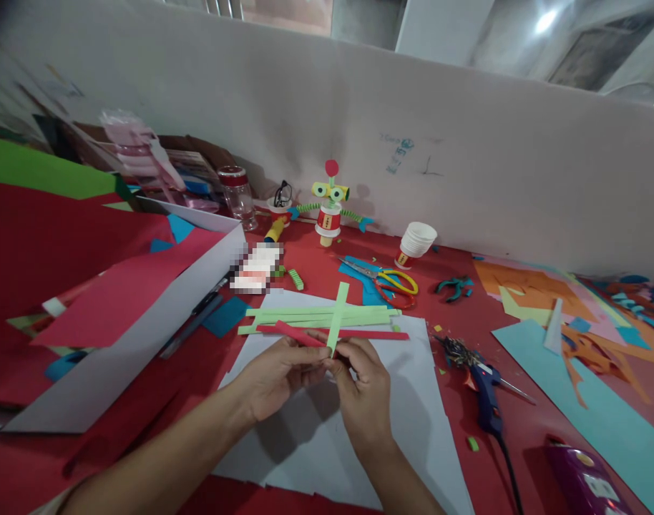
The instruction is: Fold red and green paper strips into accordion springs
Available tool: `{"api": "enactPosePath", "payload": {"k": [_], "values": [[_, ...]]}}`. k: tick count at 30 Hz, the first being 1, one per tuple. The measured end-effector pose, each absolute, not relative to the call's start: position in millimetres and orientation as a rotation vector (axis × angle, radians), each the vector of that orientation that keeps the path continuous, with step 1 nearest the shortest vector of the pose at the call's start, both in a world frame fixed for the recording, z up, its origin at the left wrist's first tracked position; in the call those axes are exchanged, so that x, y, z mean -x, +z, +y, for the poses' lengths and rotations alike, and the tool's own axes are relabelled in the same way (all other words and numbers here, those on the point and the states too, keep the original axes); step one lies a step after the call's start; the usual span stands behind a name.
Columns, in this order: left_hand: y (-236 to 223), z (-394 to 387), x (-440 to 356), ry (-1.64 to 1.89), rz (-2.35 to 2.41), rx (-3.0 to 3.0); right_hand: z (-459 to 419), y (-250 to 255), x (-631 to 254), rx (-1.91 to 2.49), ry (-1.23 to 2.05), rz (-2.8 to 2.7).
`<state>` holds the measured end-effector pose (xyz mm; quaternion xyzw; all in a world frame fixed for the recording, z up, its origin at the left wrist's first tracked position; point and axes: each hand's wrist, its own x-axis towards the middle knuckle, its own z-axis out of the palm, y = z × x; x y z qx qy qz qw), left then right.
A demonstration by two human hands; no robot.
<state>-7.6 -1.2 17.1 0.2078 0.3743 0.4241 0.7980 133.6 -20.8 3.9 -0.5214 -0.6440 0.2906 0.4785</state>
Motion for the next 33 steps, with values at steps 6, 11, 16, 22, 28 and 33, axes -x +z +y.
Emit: {"api": "enactPosePath", "payload": {"k": [6, 11, 16, 22, 28, 33], "values": [[17, 0, 4, 1.019, 0.838, -0.403, -21, -1, -130, 1.277, 0.870, -1.453], [13, -1, 2, 1.074, 0.867, -0.521, -18, -3, -128, 1.279, 1.032, -1.372], [11, -2, 3, 1.062, 0.922, -0.563, -16, -7, -128, 1.238, 1.099, -1.291], [12, 1, 5, 1.020, 0.953, -0.500, -20, -5, -125, 1.226, 1.024, -1.302], [13, 0, 3, 1.076, 0.889, -0.485, -23, -4, -125, 1.277, 0.977, -1.288], [13, -1, 2, 1.095, 0.895, -0.533, -25, -2, -126, 1.289, 0.920, -1.377]]}}
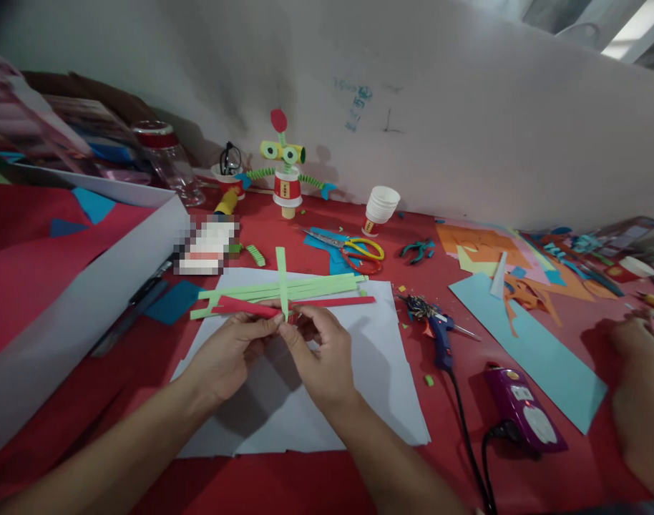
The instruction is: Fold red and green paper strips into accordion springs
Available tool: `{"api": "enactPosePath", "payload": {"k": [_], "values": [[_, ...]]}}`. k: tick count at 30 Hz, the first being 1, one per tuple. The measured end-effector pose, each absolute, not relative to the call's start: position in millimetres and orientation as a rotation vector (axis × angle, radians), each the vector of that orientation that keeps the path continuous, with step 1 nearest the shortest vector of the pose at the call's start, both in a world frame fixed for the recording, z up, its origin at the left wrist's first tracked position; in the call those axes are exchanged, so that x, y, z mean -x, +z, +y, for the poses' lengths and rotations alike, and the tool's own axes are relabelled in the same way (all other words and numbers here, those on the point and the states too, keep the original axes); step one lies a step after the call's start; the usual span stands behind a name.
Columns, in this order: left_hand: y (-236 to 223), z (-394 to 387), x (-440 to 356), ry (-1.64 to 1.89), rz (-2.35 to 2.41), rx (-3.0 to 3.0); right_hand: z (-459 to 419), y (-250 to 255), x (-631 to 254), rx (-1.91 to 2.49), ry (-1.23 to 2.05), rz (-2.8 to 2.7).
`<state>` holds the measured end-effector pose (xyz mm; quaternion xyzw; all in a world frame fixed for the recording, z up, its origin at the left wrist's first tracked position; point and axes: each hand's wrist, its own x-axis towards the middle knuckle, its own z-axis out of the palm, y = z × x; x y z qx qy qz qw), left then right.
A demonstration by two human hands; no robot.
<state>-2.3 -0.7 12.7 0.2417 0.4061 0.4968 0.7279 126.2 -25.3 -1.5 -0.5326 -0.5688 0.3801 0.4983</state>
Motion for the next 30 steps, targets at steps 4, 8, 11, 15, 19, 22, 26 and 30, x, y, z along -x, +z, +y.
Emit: {"api": "enactPosePath", "payload": {"k": [4, 8, 11, 15, 19, 22, 26, 30], "values": [[14, -2, 4, 1.083, 0.937, -0.645, -26, 2, -125, 1.253, 0.962, -1.377], [16, -4, 3, 1.130, 0.911, -0.694, -24, 5, -124, 1.168, 1.174, -1.209], [16, -5, 1, 1.188, 0.905, -0.716, -23, 3, -124, 1.106, 1.275, -1.116], [14, -5, -1, 1.186, 0.867, -0.716, -23, -2, -125, 1.078, 1.319, -1.065], [10, -6, -2, 1.217, 0.914, -0.697, -22, -2, -123, 1.071, 1.312, -1.056], [6, -6, -2, 1.234, 0.962, -0.724, -21, -1, -122, 1.084, 1.303, -1.057], [7, -6, -3, 1.200, 0.937, -0.776, -20, -2, -123, 1.153, 1.273, -1.047], [10, -6, -4, 1.184, 0.931, -0.807, -19, -4, -124, 1.197, 1.257, -1.041]]}}
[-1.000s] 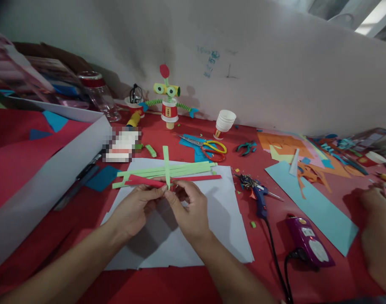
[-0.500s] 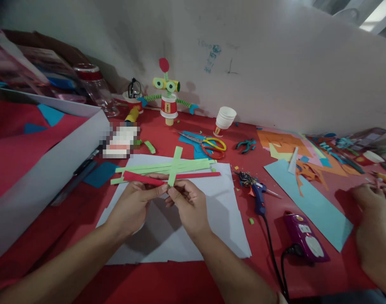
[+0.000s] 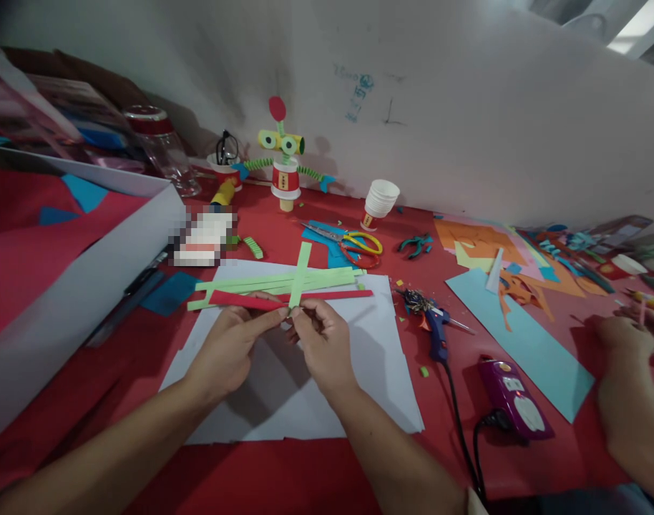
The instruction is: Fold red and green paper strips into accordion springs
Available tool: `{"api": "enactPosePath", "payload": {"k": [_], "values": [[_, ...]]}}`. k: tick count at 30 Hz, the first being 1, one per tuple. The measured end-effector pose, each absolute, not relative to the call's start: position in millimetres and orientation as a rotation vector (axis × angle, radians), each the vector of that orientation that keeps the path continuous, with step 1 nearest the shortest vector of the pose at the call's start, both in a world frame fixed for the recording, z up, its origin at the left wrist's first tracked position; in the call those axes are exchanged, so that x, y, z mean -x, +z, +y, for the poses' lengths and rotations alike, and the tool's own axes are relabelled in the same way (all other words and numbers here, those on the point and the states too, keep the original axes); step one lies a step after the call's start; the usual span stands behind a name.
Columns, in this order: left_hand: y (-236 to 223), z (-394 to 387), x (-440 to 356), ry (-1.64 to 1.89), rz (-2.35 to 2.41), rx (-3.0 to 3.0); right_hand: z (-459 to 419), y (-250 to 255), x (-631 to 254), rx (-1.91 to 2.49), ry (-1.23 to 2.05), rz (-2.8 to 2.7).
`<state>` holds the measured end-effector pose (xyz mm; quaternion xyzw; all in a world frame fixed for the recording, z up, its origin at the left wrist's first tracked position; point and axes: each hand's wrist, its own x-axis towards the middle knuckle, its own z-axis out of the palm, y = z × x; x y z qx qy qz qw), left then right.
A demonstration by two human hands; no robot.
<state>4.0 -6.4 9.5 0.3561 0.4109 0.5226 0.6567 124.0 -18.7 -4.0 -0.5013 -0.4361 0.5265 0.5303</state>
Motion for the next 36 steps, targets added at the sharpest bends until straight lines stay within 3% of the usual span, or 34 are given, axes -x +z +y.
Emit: {"api": "enactPosePath", "payload": {"k": [19, 36], "values": [[9, -3, -3, 1.150, 0.851, -0.919, -14, -7, -127, 1.140, 1.285, -0.914], [1, -4, -2, 1.101, 0.919, -0.655, -18, -6, -123, 1.115, 1.332, -0.931]]}}
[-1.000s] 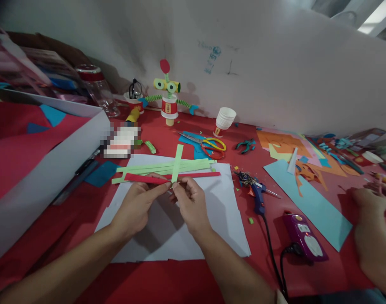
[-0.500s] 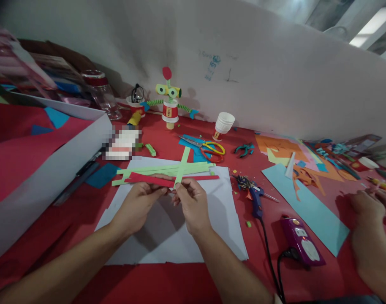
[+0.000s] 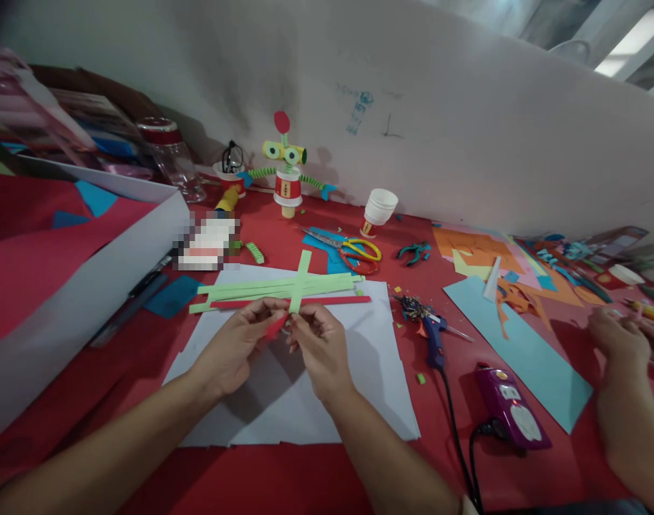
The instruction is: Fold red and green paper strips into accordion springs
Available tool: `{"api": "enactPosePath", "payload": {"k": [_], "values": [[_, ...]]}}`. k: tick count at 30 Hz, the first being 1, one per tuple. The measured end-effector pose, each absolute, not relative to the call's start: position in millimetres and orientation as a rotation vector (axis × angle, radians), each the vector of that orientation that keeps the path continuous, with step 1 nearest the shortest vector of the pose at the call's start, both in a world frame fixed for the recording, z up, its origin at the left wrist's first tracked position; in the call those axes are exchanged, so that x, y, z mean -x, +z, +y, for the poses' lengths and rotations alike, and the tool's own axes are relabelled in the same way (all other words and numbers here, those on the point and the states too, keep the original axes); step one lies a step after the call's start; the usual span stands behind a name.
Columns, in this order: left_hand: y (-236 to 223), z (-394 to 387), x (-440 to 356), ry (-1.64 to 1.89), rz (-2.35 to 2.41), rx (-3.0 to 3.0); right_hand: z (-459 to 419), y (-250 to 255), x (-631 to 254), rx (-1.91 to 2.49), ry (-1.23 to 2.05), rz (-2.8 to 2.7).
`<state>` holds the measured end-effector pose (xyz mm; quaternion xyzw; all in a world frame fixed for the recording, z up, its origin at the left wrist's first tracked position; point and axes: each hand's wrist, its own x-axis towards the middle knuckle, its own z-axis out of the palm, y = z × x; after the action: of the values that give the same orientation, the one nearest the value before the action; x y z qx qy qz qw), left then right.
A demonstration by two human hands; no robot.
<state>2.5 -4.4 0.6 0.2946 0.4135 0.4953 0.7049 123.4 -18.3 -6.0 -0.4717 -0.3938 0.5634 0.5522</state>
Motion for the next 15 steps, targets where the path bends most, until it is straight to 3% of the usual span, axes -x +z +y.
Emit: {"api": "enactPosePath", "payload": {"k": [15], "values": [[0.3, -3.2, -3.4, 1.114, 0.934, -0.788, -19.8, -12.3, -122.6, 1.221, 1.221, -1.112]]}}
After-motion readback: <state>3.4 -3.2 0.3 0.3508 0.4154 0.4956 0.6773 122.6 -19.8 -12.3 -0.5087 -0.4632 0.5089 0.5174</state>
